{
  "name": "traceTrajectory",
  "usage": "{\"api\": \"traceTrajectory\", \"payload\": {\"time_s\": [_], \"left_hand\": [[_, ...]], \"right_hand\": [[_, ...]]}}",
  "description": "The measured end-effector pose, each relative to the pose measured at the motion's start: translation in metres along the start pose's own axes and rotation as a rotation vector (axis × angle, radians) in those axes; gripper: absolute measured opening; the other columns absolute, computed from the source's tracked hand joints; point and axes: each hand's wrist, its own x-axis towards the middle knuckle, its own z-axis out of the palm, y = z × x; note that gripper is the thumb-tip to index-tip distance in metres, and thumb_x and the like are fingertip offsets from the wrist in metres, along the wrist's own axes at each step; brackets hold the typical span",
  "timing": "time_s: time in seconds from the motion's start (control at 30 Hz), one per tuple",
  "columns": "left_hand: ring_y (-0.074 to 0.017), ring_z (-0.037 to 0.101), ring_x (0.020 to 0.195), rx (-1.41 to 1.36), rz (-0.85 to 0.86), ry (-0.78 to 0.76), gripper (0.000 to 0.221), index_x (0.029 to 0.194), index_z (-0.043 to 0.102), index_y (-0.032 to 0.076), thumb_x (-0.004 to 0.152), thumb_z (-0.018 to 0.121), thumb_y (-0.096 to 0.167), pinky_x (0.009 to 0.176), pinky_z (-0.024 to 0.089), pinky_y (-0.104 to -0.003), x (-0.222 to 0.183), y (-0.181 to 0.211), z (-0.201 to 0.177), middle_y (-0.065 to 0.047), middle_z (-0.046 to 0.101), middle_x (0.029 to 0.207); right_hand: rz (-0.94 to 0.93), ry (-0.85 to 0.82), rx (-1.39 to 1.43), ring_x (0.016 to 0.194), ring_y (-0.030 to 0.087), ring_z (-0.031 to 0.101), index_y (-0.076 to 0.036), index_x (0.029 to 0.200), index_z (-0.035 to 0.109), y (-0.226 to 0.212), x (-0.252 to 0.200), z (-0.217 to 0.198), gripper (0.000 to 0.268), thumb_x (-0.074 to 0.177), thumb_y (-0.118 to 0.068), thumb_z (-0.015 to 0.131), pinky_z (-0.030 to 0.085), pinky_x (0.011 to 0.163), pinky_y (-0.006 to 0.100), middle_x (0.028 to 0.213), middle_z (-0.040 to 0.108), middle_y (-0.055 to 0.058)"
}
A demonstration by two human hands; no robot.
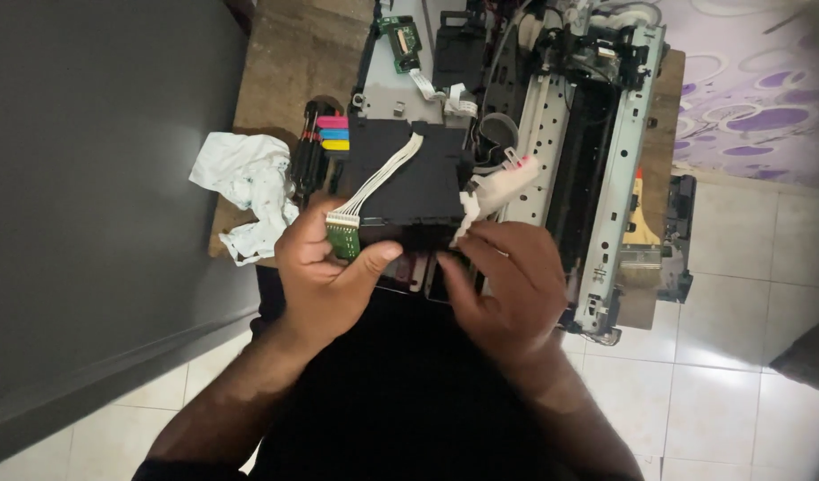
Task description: Cleaning and disassembling internal components of a printer using a brush and screwdriver.
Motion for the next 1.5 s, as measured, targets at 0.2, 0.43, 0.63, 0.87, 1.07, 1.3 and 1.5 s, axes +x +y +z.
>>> {"api": "traceTrajectory", "payload": {"time_s": [0.2,0.43,0.63,0.87,1.07,1.3,1.5], "left_hand": [[-0.0174,0.065,0.091,-0.009,0.024,-0.007,0.043,0.11,0.064,-0.008,0.078,0.089,0.008,0.082,0.059,-0.037,-0.004,0.004,0.006,-0.019,0.071,0.092],[-0.0125,0.063,0.083,-0.037,0.01,0.066,0.05,0.111,0.058,-0.005,0.076,0.088,0.012,0.077,0.058,-0.03,-0.01,-0.002,0.012,-0.012,0.068,0.084],[-0.0173,0.064,0.072,0.009,0.084,0.001,0.026,0.101,0.067,-0.01,0.079,0.075,0.001,0.075,0.058,-0.032,-0.012,-0.011,0.007,-0.015,0.067,0.075],[-0.0253,0.069,0.105,-0.144,0.16,-0.076,0.015,0.101,0.074,-0.011,0.09,0.074,0.0,0.113,0.046,-0.054,0.003,0.008,0.012,-0.02,0.077,0.096],[-0.0276,0.069,0.107,-0.236,0.247,-0.051,0.02,0.107,0.073,-0.008,0.089,0.075,-0.001,0.108,0.051,-0.054,-0.002,-0.019,0.02,-0.018,0.076,0.104],[-0.0336,0.066,0.116,-0.178,0.058,0.066,0.086,0.142,0.044,-0.003,0.072,0.093,0.008,0.101,0.055,-0.056,-0.038,-0.04,0.04,-0.025,0.065,0.125],[-0.0282,0.068,0.119,-0.093,-0.194,-0.064,0.114,0.151,0.027,0.0,0.064,0.098,0.021,0.112,0.051,-0.049,-0.021,-0.008,0.034,-0.024,0.064,0.127]], "right_hand": [[0.111,0.039,0.098,0.075,0.039,0.07,0.005,0.1,0.068,-0.02,0.011,-0.006,0.036,0.076,-0.005,0.094,0.058,0.063,0.047,0.09,0.07,0.019],[0.339,0.001,0.392,0.073,0.037,0.071,0.012,0.119,0.059,-0.018,0.009,-0.007,0.042,0.085,0.003,0.082,0.062,0.059,0.044,0.089,0.063,0.018],[0.462,0.029,0.522,0.082,0.039,0.072,0.013,0.123,0.057,-0.016,0.005,-0.01,0.043,0.085,0.008,0.077,0.065,0.063,0.045,0.095,0.06,0.021],[0.534,0.039,0.595,0.09,0.037,0.073,0.011,0.123,0.056,-0.015,0.008,-0.01,0.04,0.087,0.008,0.074,0.066,0.068,0.044,0.098,0.06,0.021],[0.496,0.056,0.567,0.083,0.034,0.073,0.01,0.12,0.059,-0.017,0.011,-0.01,0.041,0.084,0.006,0.078,0.066,0.065,0.042,0.094,0.061,0.02],[0.26,0.037,0.273,0.063,0.032,0.069,0.01,0.108,0.07,-0.017,0.006,-0.009,0.04,0.075,0.001,0.092,0.062,0.051,0.038,0.079,0.063,0.015],[0.072,0.051,-0.003,0.06,0.029,0.066,0.005,0.1,0.075,-0.026,0.014,-0.004,0.026,0.076,0.006,0.087,0.056,0.055,0.036,0.075,0.068,0.012]]}}
